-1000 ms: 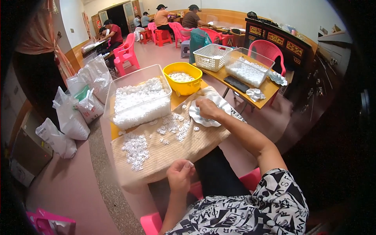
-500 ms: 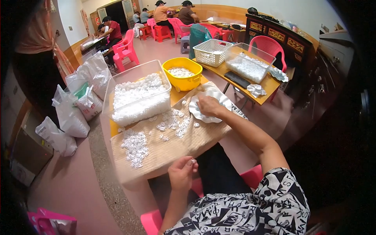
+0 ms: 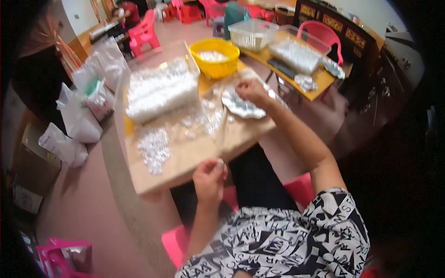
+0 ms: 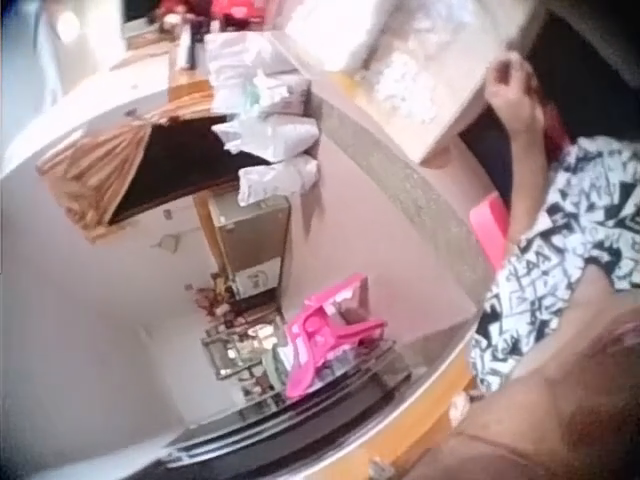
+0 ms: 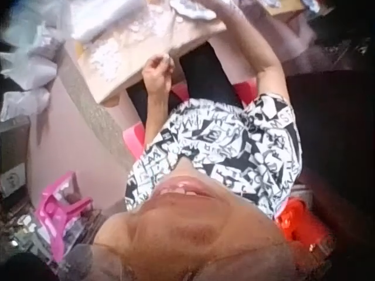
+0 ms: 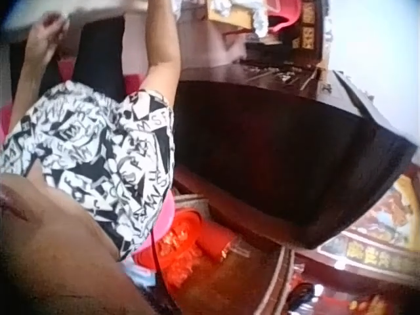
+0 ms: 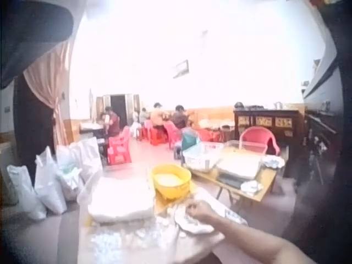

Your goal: Manually assembling small white plastic components by inserting small metal inserts into them.

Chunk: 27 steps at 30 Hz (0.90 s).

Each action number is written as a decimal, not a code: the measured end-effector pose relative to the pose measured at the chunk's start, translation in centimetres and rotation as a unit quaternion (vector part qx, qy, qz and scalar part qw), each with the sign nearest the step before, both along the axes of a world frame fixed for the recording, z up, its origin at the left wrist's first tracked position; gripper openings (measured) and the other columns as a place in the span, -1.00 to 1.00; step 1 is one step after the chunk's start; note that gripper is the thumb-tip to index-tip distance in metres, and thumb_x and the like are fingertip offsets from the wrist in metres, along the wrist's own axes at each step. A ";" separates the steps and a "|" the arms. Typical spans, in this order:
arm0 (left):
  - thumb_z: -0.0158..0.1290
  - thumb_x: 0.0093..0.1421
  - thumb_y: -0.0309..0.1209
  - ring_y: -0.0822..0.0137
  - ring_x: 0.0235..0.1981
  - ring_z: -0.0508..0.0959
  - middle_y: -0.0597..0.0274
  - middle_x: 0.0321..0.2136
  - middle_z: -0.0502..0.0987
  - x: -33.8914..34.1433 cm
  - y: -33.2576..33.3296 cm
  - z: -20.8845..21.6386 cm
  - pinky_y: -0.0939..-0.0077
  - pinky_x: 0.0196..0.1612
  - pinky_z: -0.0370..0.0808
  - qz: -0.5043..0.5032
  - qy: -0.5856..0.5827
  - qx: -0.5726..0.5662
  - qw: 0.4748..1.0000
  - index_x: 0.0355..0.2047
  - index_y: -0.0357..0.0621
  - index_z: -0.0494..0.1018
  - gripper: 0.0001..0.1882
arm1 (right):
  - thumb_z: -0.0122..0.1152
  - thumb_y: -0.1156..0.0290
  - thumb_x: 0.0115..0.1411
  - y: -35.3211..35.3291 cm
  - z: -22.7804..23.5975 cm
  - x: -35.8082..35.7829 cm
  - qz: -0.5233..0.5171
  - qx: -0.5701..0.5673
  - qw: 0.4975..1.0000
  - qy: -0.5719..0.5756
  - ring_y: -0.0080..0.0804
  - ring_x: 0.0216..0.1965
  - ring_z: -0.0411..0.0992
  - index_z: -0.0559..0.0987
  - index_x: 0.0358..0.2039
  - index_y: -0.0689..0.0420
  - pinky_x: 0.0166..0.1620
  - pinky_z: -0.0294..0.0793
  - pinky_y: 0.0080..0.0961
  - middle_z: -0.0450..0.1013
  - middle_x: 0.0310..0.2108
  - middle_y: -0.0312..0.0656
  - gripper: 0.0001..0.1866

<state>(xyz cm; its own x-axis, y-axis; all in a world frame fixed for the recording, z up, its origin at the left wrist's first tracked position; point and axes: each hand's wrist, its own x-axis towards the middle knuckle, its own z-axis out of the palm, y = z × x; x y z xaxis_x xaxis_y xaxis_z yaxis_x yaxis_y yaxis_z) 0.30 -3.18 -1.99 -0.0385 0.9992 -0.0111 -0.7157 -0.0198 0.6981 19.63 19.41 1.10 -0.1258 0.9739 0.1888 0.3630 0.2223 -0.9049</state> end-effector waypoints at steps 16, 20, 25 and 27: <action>-0.05 0.07 -0.64 0.25 -0.45 0.53 0.00 -0.43 0.48 0.8 0.0 0.4 0.60 -0.43 0.49 -0.018 -0.007 -0.050 0.999 -0.31 -0.33 0.34 -0.86 | 0.06 0.47 0.09 -18.2 -1.5 -4.1 0.158 -0.184 0.918 0.314 -0.57 -0.47 0.41 0.46 -0.38 0.28 -0.37 0.41 -0.72 0.43 -0.49 -0.21 -0.86; -0.04 0.06 -0.64 0.27 -0.47 0.53 0.01 -0.45 0.49 0.8 -0.3 -0.2 0.60 -0.45 0.49 -0.016 0.036 -0.028 0.999 -0.32 -0.36 0.34 -0.86 | 0.04 0.46 0.11 -18.9 -0.8 -4.4 0.173 -0.166 0.933 0.269 -0.65 -0.48 0.36 0.47 -0.38 0.28 -0.37 0.36 -0.76 0.42 -0.50 -0.27 -0.86; -0.01 0.04 -0.63 0.31 -0.52 0.53 0.02 -0.49 0.50 1.2 -0.2 -0.1 0.60 -0.48 0.50 0.027 0.107 -0.001 0.994 -0.36 -0.41 0.36 -0.87 | 0.05 0.47 0.10 -18.9 -0.8 -4.2 0.191 -0.172 0.928 0.271 -0.65 -0.50 0.35 0.46 -0.39 0.29 -0.39 0.37 -0.75 0.42 -0.51 -0.27 -0.86; -0.01 0.04 -0.63 0.31 -0.52 0.53 0.02 -0.50 0.50 1.2 -0.2 0.0 0.60 -0.49 0.50 0.030 0.112 0.004 0.993 -0.36 -0.41 0.36 -0.87 | 0.05 0.47 0.10 -18.9 -1.0 -4.2 0.177 -0.147 0.943 0.241 -0.65 -0.50 0.35 0.46 -0.39 0.29 -0.40 0.37 -0.74 0.41 -0.52 -0.27 -0.86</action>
<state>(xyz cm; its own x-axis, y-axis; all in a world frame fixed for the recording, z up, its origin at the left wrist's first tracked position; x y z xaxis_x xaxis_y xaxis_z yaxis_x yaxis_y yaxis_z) 1.51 -3.40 -2.01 -0.0987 0.9950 0.0129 -0.5406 -0.0645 0.8388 15.38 0.50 0.09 -0.4219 0.9059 0.0366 -0.1572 -0.0334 -0.9870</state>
